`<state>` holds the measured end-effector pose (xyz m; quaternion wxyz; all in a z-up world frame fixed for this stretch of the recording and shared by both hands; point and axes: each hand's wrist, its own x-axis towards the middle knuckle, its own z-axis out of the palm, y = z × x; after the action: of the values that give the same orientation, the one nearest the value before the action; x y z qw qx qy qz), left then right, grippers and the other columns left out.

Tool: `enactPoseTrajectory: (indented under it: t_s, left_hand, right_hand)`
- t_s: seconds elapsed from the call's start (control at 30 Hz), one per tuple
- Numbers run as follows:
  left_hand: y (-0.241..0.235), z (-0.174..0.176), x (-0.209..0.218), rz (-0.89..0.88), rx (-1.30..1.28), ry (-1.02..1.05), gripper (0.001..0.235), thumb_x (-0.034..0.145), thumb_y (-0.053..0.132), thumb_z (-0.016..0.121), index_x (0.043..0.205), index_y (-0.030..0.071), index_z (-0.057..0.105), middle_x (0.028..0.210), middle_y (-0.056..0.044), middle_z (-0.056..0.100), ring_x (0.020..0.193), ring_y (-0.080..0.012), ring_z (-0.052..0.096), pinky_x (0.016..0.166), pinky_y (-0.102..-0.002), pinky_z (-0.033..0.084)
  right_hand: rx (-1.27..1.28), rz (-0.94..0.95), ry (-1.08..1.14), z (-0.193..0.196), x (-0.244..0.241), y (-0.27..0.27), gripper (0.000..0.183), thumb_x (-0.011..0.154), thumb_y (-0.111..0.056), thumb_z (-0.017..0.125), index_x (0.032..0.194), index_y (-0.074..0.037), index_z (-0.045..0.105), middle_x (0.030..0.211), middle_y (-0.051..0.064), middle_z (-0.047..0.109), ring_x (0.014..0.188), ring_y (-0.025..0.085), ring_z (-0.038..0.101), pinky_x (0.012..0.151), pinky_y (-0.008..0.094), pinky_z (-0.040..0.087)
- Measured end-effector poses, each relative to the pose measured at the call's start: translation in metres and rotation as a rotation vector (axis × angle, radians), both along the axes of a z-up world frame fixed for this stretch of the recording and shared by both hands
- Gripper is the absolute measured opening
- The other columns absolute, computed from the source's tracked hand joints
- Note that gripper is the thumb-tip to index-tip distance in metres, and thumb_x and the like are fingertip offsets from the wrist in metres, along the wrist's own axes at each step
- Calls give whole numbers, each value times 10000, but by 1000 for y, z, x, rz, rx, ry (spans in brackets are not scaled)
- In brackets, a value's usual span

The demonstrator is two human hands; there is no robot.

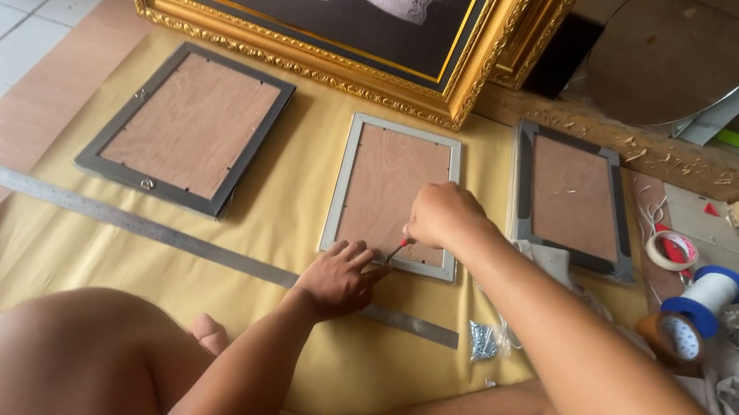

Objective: The person sits on the floor and uses a metal ruler and screwdriver to attach metal brackets to the back of a picture frame. They measure positions, place brackets, and tighten screws to secure them.

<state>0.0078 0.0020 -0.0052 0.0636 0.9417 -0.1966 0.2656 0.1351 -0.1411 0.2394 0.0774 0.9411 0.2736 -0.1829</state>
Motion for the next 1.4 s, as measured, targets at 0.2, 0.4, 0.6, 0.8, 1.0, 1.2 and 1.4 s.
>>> enactPoseTrajectory:
  t_s: [0.2, 0.4, 0.6, 0.8, 1.0, 1.2, 1.4]
  left_hand:
    - [-7, 9, -11, 5, -42, 132, 561, 859, 247, 777, 1416, 240, 716, 1351, -24, 624, 1340, -282, 602, 1095, -454, 599]
    - [-9, 36, -6, 175, -14, 727, 357, 958, 596, 701, 1161, 330, 825, 1457, 58, 690, 1350, -239, 676, 958, -449, 649]
    - [43, 100, 8, 428, -237, 843, 262, 920, 506, 805, 1167, 430, 848, 1132, 90, 853, 1094, -256, 838, 872, -451, 670]
    - [60, 59, 18, 820, -1077, 649, 543, 922, 515, 702, 1419, 300, 750, 1455, -84, 725, 1407, -354, 686, 1191, -521, 557]
    - [39, 78, 24, 897, -1063, 698, 736, 944, 484, 668, 1613, 210, 524, 1521, -204, 641, 1460, -468, 599, 1258, -604, 472]
    - [22, 116, 26, 871, -1002, 752, 775, 944, 483, 650, 1617, 140, 474, 1534, -245, 621, 1458, -477, 584, 1257, -564, 457]
    - [34, 67, 36, 937, -1019, 795, 811, 917, 548, 664, 1573, 92, 522, 1458, -231, 643, 1405, -442, 655, 1188, -536, 512]
  right_hand:
    - [116, -162, 29, 43, -57, -10, 275, 994, -327, 709, 1122, -191, 911, 1143, 158, 869, 1191, 429, 805, 973, 566, 659]
    - [1085, -688, 312, -56, -55, -123, 387, 1079, -275, 697, 1347, -21, 811, 988, 233, 859, 1053, 310, 775, 1005, 436, 542]
    - [1524, -937, 691, -38, -47, -143, 481, 1061, -158, 716, 1493, -300, 559, 1371, -42, 729, 1169, 110, 677, 1002, 348, 479]
    - [1683, -1139, 576, -163, 2, -163, 274, 889, -120, 706, 1089, -260, 581, 878, -76, 585, 672, 81, 605, 690, 277, 663]
    - [1446, -994, 376, -158, -5, -125, 297, 945, -185, 771, 1230, -101, 765, 1149, 84, 714, 1033, 244, 741, 764, 394, 675]
    - [1116, -893, 151, -167, 2, -113, 445, 906, -161, 653, 1305, -155, 850, 1402, 169, 787, 1078, 324, 784, 875, 436, 695]
    - [1087, -899, 180, -153, -4, -111, 456, 878, -114, 673, 1287, -174, 866, 1345, 180, 795, 1139, 340, 773, 854, 456, 709]
